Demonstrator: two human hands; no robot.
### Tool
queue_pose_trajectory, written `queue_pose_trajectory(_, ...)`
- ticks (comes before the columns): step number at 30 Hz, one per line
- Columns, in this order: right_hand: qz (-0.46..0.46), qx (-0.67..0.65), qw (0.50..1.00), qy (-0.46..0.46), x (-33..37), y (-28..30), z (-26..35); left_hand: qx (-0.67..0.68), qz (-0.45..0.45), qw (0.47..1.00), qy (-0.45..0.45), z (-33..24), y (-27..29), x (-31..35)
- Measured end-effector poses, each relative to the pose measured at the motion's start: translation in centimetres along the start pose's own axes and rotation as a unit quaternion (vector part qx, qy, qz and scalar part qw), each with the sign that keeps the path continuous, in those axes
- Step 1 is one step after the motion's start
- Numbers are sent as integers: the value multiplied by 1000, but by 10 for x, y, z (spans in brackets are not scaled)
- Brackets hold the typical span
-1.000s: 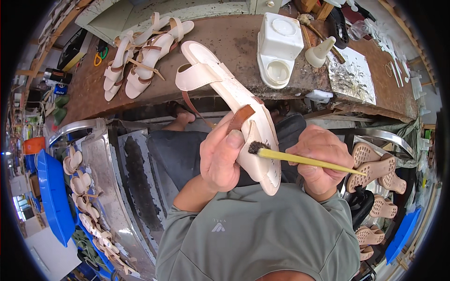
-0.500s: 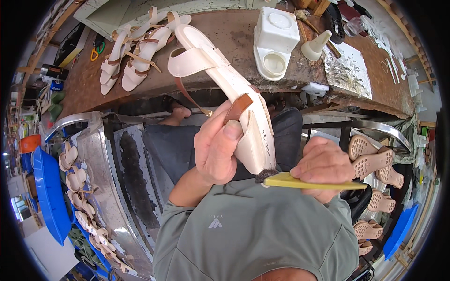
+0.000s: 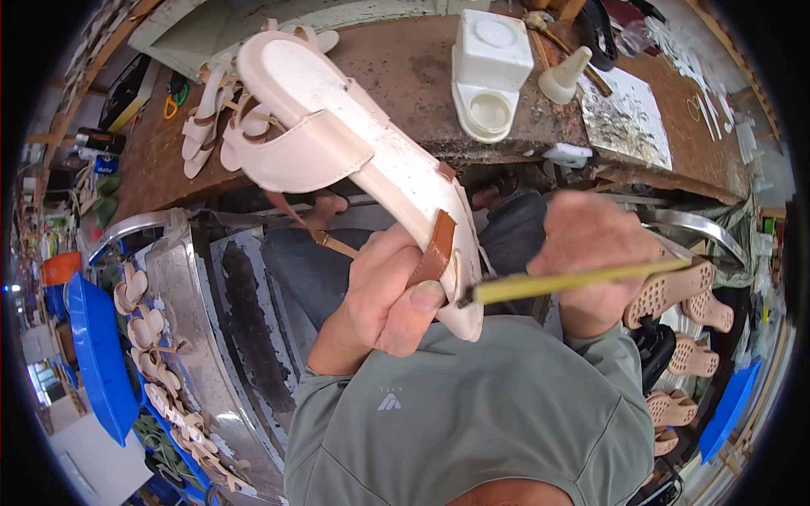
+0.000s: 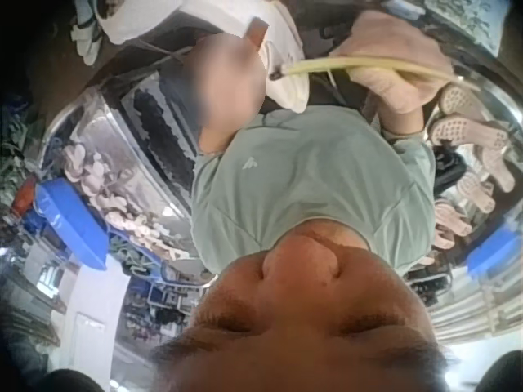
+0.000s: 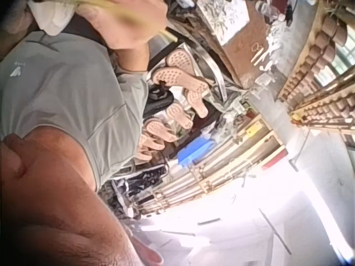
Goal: The person applies glue to the sole and strap areas of a beige high-heeled shoe using a brush. They repeatedly dip the brush into a white container and spread the adhesive on the shoe's bottom and sides before placing it on a workbench.
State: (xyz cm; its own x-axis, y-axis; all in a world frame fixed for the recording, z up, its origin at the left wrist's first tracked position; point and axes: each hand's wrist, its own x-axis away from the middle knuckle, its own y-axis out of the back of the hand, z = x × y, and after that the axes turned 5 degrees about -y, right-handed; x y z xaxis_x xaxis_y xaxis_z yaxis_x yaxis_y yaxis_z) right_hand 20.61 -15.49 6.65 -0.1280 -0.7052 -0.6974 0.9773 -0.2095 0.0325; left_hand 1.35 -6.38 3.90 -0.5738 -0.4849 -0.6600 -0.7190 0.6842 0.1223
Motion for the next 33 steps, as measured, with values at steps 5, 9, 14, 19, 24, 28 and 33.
queue_pose_trajectory(5,-20,17,1000,-16,-12,5,-11,-33,16,999,40,-3,2,5)
queue_pose_trajectory(9,11,-23,999,42,-10,7,-17,-25,29,999,29,0,1,1)
queue_pose_trajectory(14,110,-89,990,11,-18,27,-32,64,-36,994,82,3,-10,-4)
queue_pose_trajectory(19,-83,-126,979,-136,-5,12,-28,72,-72,982,160,10,-21,-16)
queue_pose_trajectory(24,16,-80,997,16,13,18,-33,86,-150,970,173,10,-29,-21)
queue_pose_trajectory(28,-17,-42,998,-32,22,35,-26,85,-160,974,133,20,-35,-22)
queue_pose_trajectory(33,77,127,980,136,11,26,-7,0,-164,981,100,24,-36,-21)
